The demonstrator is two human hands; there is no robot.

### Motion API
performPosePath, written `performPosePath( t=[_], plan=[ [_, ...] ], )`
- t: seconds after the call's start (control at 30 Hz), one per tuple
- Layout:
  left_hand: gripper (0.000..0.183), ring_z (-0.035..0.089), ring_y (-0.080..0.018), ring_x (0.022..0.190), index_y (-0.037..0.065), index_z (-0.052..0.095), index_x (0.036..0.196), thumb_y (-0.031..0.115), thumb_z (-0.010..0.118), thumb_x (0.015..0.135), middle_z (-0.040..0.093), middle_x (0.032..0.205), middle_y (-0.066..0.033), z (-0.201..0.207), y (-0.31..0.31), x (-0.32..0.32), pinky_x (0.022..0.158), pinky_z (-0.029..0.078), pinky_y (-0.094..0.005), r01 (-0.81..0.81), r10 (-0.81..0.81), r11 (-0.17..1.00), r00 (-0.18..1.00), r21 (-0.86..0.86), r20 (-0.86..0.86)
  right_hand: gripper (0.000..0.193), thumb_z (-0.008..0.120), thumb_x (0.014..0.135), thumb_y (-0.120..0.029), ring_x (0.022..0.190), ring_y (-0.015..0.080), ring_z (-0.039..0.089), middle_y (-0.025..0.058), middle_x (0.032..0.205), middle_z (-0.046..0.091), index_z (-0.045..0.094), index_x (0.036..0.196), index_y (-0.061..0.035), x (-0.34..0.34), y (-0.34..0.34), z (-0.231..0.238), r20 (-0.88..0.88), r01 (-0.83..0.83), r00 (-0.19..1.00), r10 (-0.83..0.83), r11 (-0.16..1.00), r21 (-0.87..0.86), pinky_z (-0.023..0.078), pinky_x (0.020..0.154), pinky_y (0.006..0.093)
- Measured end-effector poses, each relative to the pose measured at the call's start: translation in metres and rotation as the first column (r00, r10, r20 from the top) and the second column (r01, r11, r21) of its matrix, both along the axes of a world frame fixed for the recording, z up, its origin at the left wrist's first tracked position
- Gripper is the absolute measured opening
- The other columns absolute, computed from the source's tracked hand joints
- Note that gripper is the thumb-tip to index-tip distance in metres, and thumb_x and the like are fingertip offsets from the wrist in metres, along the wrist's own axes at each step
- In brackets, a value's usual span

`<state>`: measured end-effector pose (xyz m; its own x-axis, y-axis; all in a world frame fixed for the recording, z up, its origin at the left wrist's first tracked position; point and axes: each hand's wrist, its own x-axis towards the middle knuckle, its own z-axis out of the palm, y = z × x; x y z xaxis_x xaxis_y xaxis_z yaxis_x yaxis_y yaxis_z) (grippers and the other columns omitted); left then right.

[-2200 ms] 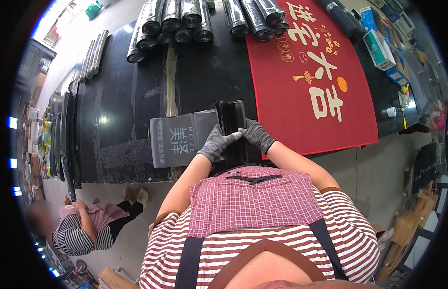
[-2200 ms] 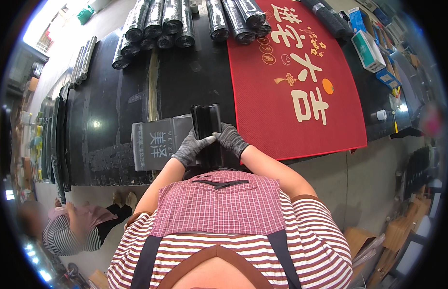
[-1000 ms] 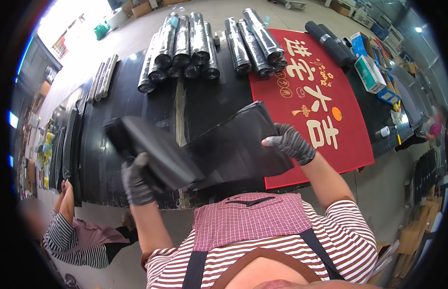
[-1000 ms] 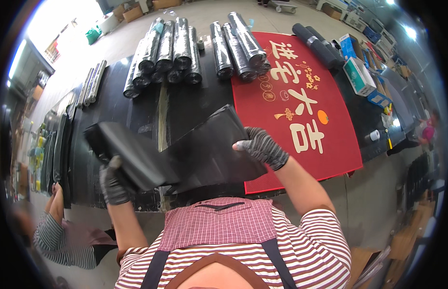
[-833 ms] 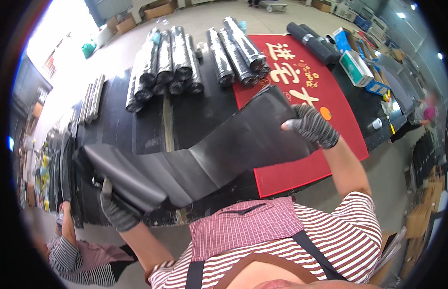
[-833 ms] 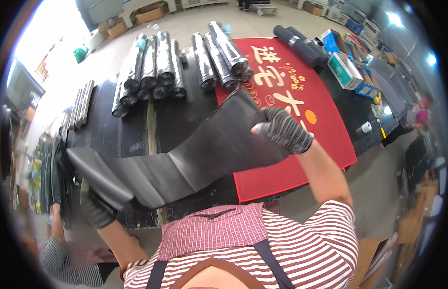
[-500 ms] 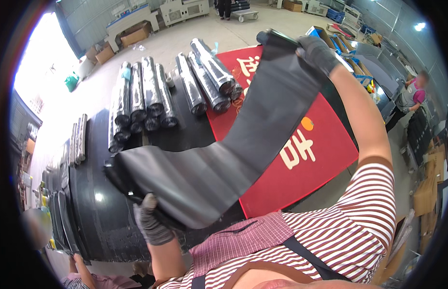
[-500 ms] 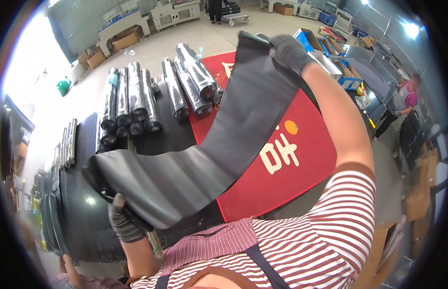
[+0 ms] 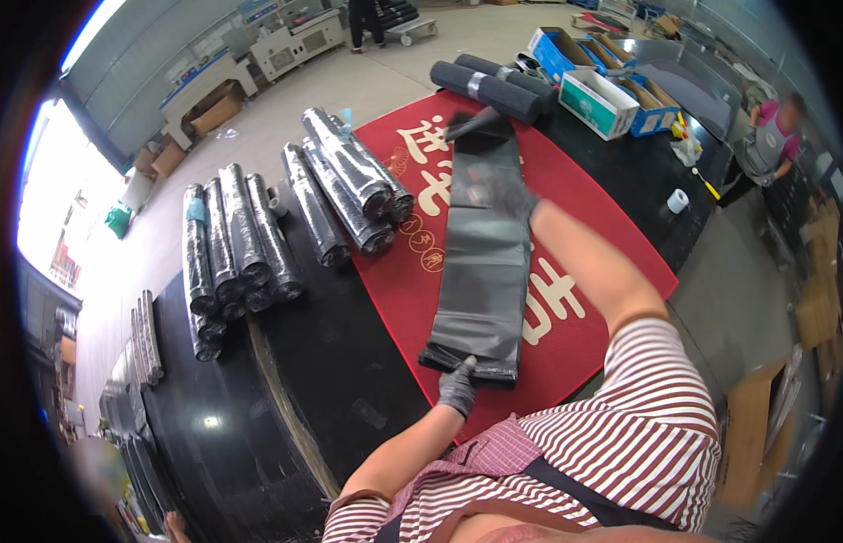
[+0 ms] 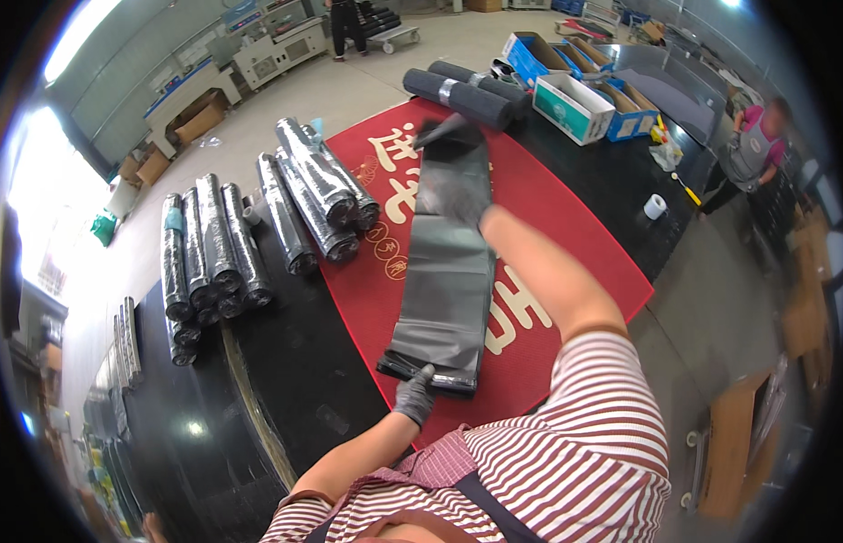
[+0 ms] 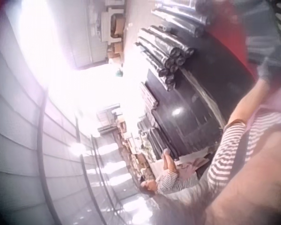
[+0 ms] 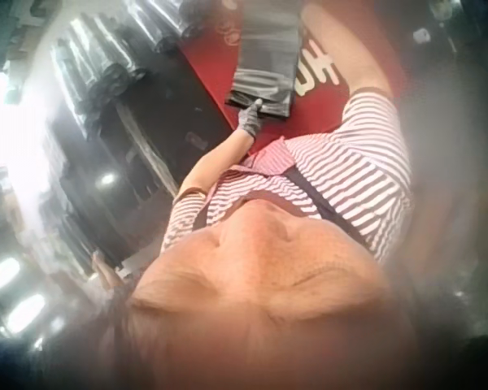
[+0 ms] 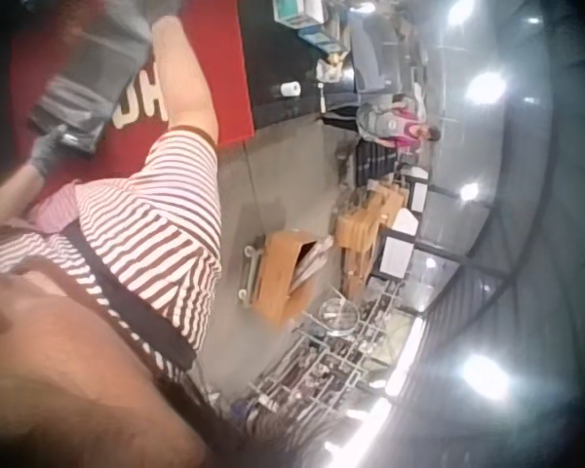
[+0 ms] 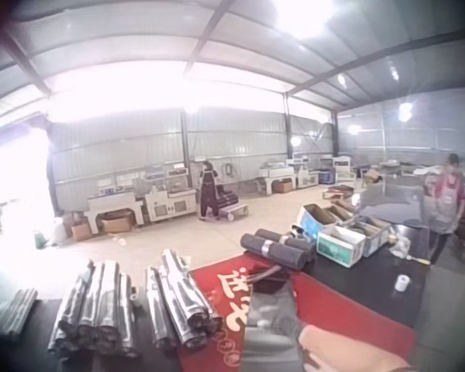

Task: The person slides a roll of plastic film into a grey plastic bag, tucks the ends of the bag, and places the packaged roll onto a stack on the workbench.

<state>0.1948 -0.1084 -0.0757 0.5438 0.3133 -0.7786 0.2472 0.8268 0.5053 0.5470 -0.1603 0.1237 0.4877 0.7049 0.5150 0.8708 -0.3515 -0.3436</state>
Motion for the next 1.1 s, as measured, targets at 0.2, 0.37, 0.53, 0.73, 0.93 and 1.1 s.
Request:
performPosePath(
  t=[0.2, 0.37, 0.53, 0.73, 0.93, 1.1],
  plan=[
    [0.037, 0.061, -0.0286, 0.097, 0.005, 0.055, 0.113, 0.002, 0.069, 0.079, 0.062, 0.104, -0.0072, 0.05, -0.026, 0.018, 0.085, 0.054, -0.0435, 0.009, 0.081, 0.949, 0.959, -0.314, 0.272, 0.067, 0.049, 0.085, -0.06, 0.084, 0.0291, 0.061, 0.0173, 0.096, 0.061, 0.05, 0.122, -0.004, -0.133, -0.183, -0.173, -0.944, 0.476, -0.243, -0.224, 0.82, -0.317, 0.051, 0.072, 0.0427],
    [0.04, 0.06, -0.0301, 0.101, 0.003, 0.05, 0.117, -0.001, 0.067, 0.081, 0.06, 0.11, -0.012, 0.103, -0.033, 0.029, 0.092, 0.051, -0.0451, -0.013, 0.114, 0.917, 0.967, -0.399, 0.229, 0.067, 0.058, 0.082, -0.061, 0.079, 0.0211, 0.062, 0.01, 0.088, 0.063, 0.054, 0.115, -0.0023, -0.199, -0.128, -0.104, -0.748, 0.747, -0.395, 0.533, 0.66, 0.076, 0.053, 0.072, 0.0395],
    [0.032, 0.06, -0.0301, 0.103, 0.002, 0.055, 0.113, 0.017, 0.067, 0.086, 0.064, 0.102, -0.0138, 0.115, -0.046, -0.009, 0.089, 0.05, -0.0479, 0.36, -0.247, 0.868, 0.91, -0.342, 0.333, 0.037, 0.071, 0.073, -0.015, 0.083, 0.0201, 0.063, 0.0077, 0.093, 0.065, 0.062, 0.107, -0.0029, -0.195, -0.157, -0.103, -0.951, 0.526, -0.172, 0.258, 0.84, 0.133, 0.052, 0.081, 0.0338],
    [0.035, 0.062, -0.0205, 0.097, 0.003, 0.06, 0.116, 0.026, 0.063, 0.089, 0.065, 0.104, -0.0092, 0.098, -0.001, -0.038, 0.083, 0.05, -0.0312, 0.913, -0.948, 0.305, 0.317, 0.27, -0.004, 0.044, 0.067, 0.08, -0.01, 0.1, 0.0243, 0.061, 0.0112, 0.11, 0.062, 0.053, 0.122, -0.0029, -0.218, -0.197, -0.178, -0.91, 0.588, -0.282, 0.304, 0.804, 0.087, 0.048, 0.091, 0.0367],
    [0.051, 0.05, -0.029, 0.12, 0.004, 0.045, 0.134, 0.026, 0.061, 0.091, 0.056, 0.122, -0.0171, 0.048, 0.047, -0.012, 0.104, 0.038, -0.0342, 0.57, -0.842, 0.293, 0.534, 0.768, -0.076, 0.03, 0.069, 0.08, -0.014, 0.085, 0.0203, 0.061, 0.0096, 0.093, 0.064, 0.06, 0.106, -0.0021, -0.215, -0.194, -0.167, -0.978, 0.441, -0.168, 0.123, 0.897, 0.037, 0.051, 0.077, 0.034],
    [0.058, 0.041, -0.032, 0.13, 0.006, 0.04, 0.139, 0.024, 0.063, 0.088, 0.048, 0.132, -0.0226, 0.043, 0.009, -0.004, 0.108, 0.033, -0.0382, 0.596, -0.917, 0.145, 0.38, 0.79, -0.119, 0.018, 0.07, 0.08, -0.02, 0.07, 0.0164, 0.056, 0.0046, 0.072, 0.059, 0.064, 0.085, -0.0042, -0.204, -0.213, -0.096, -0.981, 0.344, -0.09, -0.17, 0.919, -0.191, 0.045, 0.061, 0.0299]
  ],
)
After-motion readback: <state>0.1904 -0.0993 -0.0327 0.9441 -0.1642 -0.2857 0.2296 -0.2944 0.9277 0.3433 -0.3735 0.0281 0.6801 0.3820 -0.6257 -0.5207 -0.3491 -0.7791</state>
